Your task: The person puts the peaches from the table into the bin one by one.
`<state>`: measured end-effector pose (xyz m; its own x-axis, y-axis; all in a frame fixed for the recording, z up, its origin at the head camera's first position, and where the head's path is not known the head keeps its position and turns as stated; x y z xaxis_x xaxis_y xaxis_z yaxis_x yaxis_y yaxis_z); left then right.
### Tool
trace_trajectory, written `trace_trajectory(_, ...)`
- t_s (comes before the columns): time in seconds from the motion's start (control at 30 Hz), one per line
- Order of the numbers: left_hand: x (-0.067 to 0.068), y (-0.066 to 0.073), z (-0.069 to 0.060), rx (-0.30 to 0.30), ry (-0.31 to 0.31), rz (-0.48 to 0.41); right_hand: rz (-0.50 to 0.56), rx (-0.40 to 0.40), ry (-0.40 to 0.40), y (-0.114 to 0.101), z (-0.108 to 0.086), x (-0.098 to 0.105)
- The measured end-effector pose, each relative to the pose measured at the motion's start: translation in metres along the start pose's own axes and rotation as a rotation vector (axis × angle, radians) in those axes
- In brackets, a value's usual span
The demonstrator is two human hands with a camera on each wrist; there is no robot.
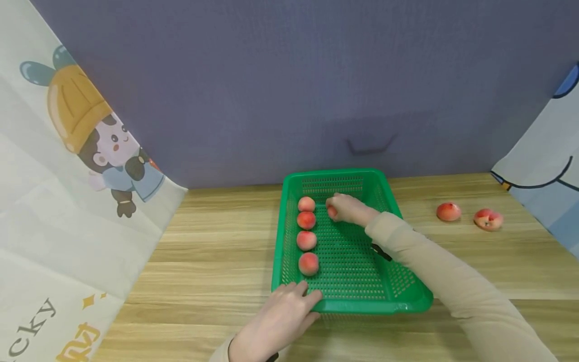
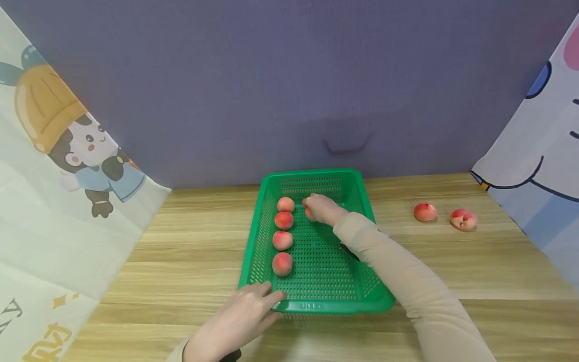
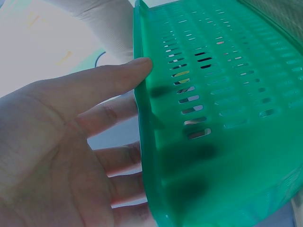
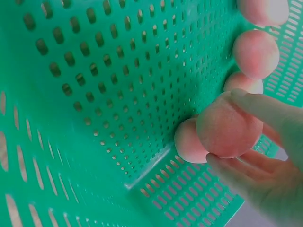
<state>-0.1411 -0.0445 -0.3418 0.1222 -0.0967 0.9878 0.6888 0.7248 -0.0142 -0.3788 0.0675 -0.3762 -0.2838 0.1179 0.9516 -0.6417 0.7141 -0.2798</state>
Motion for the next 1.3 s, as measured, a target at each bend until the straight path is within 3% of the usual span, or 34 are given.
trace_trajectory(0.8, -0.004, -0.002, 0.024, 0.039, 0.022, 0.010, 0.008, 0.048, 0.016, 0.018, 0.006, 0.004)
trace_trajectory(1.07, -0.004, -0.002, 0.032, 0.048, 0.026, 0.013, 0.082, 0.071, 0.006, 0.023, 0.005, 0.004)
trace_trajectory(1.3, -0.005, -0.003, 0.039, 0.069, 0.018, 0.012, 0.034, 0.099, -0.005, 0.029, 0.014, 0.001)
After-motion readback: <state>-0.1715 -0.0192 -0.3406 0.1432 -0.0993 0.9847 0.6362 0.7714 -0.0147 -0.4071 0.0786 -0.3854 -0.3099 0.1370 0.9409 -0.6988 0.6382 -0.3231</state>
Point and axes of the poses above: each hand's wrist, its own z-axis towards the middle knuckle, its own x-axis out of the back of the hand, y = z × x, the point moved 5 cm from there along z, towards the middle knuckle, and after that the axes turned 8 degrees about -y, right-handed, at the moved point
